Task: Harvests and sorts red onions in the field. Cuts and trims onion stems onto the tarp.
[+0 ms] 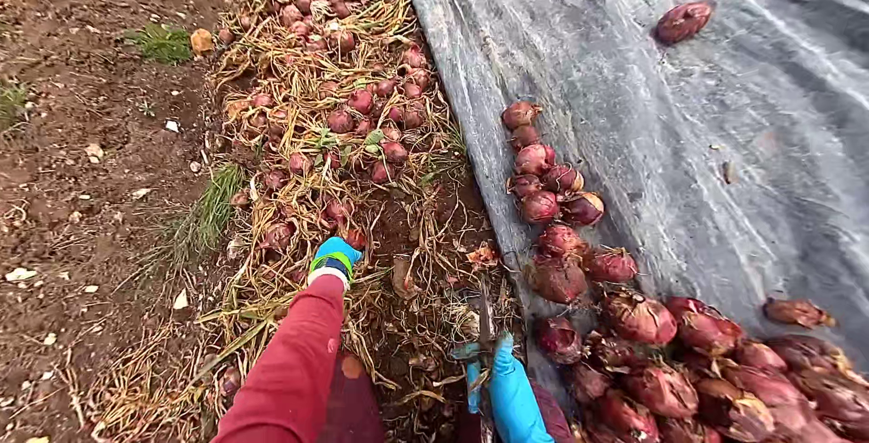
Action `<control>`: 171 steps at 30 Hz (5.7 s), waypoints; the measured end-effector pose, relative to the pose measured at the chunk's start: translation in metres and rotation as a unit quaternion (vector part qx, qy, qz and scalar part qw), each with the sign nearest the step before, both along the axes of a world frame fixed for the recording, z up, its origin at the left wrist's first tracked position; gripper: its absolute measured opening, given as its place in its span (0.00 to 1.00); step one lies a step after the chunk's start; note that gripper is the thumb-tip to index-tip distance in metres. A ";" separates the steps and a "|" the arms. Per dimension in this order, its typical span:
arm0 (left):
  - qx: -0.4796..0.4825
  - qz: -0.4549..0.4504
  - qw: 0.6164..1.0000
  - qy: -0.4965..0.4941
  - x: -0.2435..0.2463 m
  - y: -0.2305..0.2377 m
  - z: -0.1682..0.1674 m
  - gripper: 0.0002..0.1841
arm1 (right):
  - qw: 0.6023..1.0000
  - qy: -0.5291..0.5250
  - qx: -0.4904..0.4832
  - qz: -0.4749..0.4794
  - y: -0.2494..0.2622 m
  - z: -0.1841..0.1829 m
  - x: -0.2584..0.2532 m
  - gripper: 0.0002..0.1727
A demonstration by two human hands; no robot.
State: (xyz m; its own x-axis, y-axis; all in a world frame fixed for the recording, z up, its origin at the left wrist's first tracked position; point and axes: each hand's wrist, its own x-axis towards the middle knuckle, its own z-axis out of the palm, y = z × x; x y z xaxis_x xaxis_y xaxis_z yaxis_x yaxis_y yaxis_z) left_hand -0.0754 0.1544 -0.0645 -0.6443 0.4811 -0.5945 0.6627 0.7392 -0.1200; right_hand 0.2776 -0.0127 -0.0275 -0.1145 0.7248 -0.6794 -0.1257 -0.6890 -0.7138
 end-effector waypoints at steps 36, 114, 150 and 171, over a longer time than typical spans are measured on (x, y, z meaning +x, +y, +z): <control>-0.020 -0.312 0.948 -0.054 0.008 -0.033 0.078 0.20 | 0.997 0.001 0.033 -0.064 0.000 0.028 0.035 0.53; 0.149 0.340 0.906 -0.201 -0.106 -0.393 0.009 0.35 | 0.986 -0.090 0.004 0.141 -0.062 0.077 -0.133 0.42; 0.138 0.010 0.985 0.104 -0.167 -0.265 0.211 0.34 | 0.997 0.011 0.073 0.022 -0.060 0.055 -0.027 0.51; 0.155 0.050 0.956 -0.243 -0.086 -0.264 0.100 0.37 | 0.938 0.009 -0.054 0.343 -0.017 0.007 -0.141 0.53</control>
